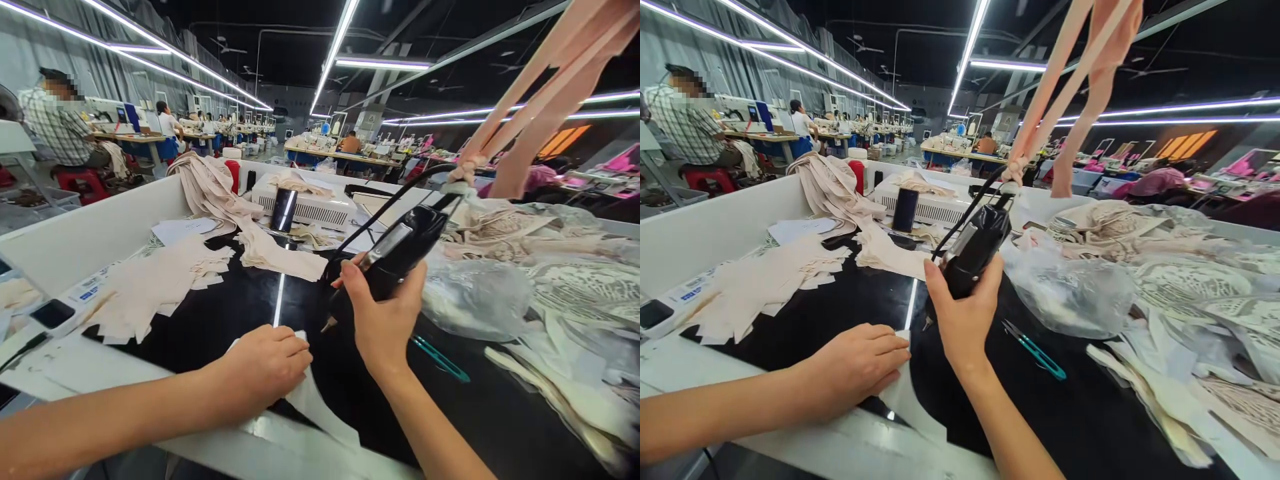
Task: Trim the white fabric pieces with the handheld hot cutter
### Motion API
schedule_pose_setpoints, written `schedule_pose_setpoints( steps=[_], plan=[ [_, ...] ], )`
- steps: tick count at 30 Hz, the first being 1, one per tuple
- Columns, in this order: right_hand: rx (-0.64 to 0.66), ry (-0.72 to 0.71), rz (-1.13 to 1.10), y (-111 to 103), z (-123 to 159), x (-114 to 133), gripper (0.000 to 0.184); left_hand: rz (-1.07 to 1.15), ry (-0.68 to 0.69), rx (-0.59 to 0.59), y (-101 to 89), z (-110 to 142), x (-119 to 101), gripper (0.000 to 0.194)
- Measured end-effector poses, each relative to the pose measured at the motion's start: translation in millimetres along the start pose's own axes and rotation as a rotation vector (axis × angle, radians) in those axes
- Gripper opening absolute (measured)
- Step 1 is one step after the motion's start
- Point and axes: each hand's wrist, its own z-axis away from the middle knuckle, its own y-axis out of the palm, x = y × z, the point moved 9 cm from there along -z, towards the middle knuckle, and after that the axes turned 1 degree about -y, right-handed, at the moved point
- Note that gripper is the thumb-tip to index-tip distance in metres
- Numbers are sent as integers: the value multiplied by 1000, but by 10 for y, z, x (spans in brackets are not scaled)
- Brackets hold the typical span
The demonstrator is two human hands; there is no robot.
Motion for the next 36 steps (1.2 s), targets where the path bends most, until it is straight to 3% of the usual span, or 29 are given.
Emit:
schedule_pose_setpoints(
  steps=[3,13,36],
  plan=[
    [-42,49,-114,38,-3,-63,45,-29,10,-27,38,-28,-7,13],
    [30,141,-290,220,57,-168,45,-68,-10,-126,106,62,-29,25],
    [37,38,-564,278,92,-143,31,-113,-7,-181,16,89,-51,35]
  ],
)
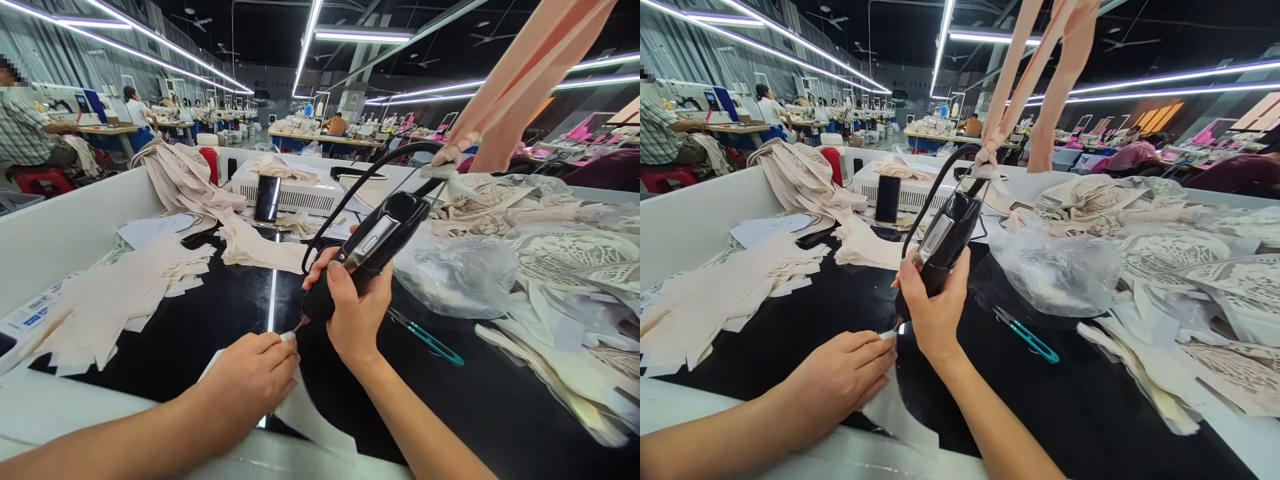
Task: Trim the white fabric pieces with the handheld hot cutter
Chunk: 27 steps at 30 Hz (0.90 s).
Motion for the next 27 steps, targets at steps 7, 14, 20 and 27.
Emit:
schedule_pose_setpoints(
  steps=[7,14,20,27],
  plan=[
    [-8,-22,3,-11,7,6,30,23,-2,22,-18,-2,3,38],
    [0,-20,-17,11,19,35,29,15,-15,6,-7,24,-7,37],
    [-1,-25,-11,10,25,43,28,-27,14,37,26,11,-39,33],
    [2,-27,47,8,40,45,25,-42,9,22,-18,-11,-33,32]
  ],
)
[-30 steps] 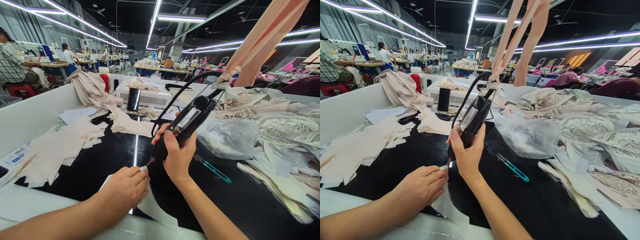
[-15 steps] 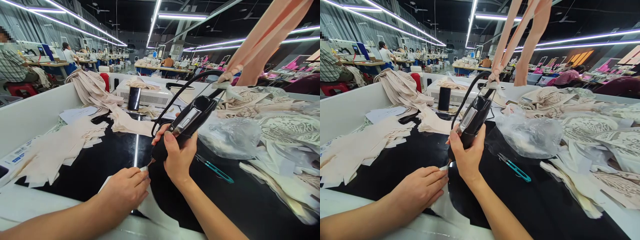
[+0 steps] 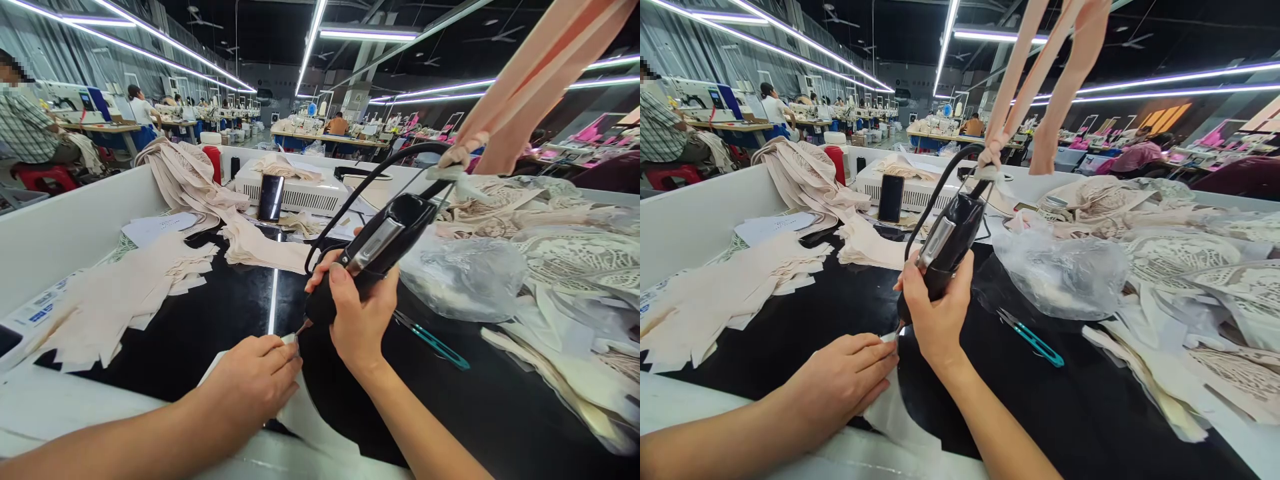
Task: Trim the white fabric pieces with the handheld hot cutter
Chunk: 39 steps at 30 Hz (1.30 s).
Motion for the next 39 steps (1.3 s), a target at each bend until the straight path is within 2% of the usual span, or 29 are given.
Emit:
schedule_pose_setpoints(
  steps=[16,26,29,34,37,39],
  plan=[
    [-11,20,-51,63,30,-11,25,-24,29,167,174,49,-33,18],
    [20,42,-87,145,93,-35,23,-19,22,140,146,32,-34,30],
    [17,27,-83,126,67,-17,25,17,6,123,125,36,-19,27],
    [-16,41,-47,15,-12,75,36,86,-65,60,74,65,194,21],
    [-43,72,-31,-86,-19,149,44,40,-109,71,66,83,401,17],
    [-47,78,-37,-147,6,208,44,22,-123,77,41,82,499,17]
  ],
)
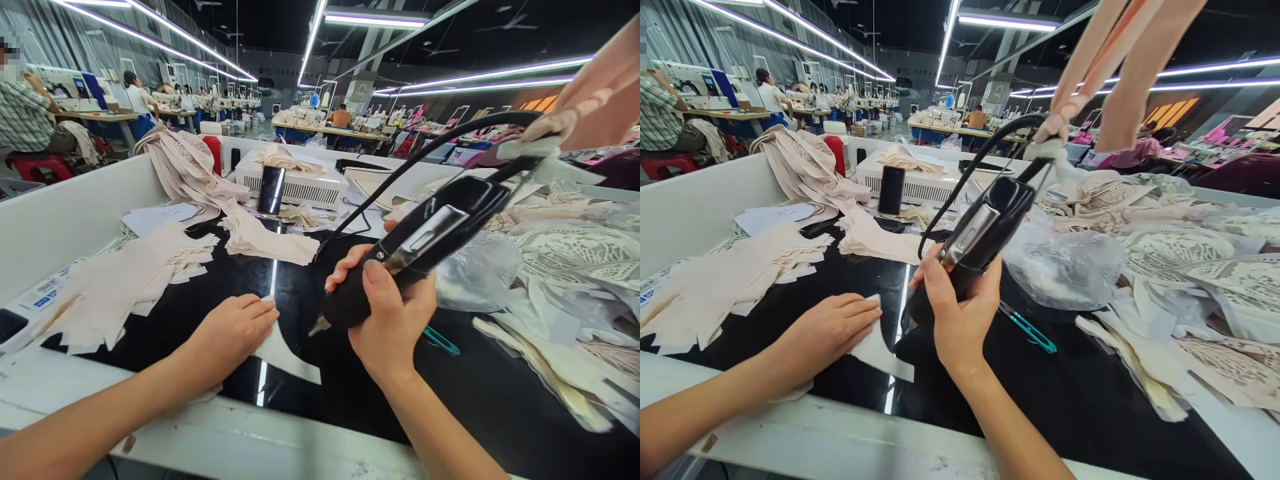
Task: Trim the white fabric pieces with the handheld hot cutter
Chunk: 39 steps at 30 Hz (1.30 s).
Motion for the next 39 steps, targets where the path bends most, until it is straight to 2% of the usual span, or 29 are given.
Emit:
schedule_pose_setpoints(
  steps=[3,8,10,13,17,23,31,39],
  plan=[
    [23,-17,0,-58,71,95,38,53,7,-33,-103,-21,2,23],
    [55,-34,-17,-106,184,193,35,344,123,-79,-255,-30,-322,26],
    [51,-26,-21,-123,214,198,37,393,162,-83,-258,-14,-435,26],
    [43,-23,-20,-145,246,186,38,350,198,-57,-195,22,-520,23],
    [36,-17,4,-168,263,147,38,266,201,-9,-111,54,-508,20],
    [33,-21,21,-167,262,124,39,258,176,-37,-178,44,-475,26],
    [32,-31,4,-112,266,129,29,248,177,-73,-225,30,-472,41],
    [15,-22,23,-125,273,99,28,264,178,-88,-241,28,-475,43]
  ],
)
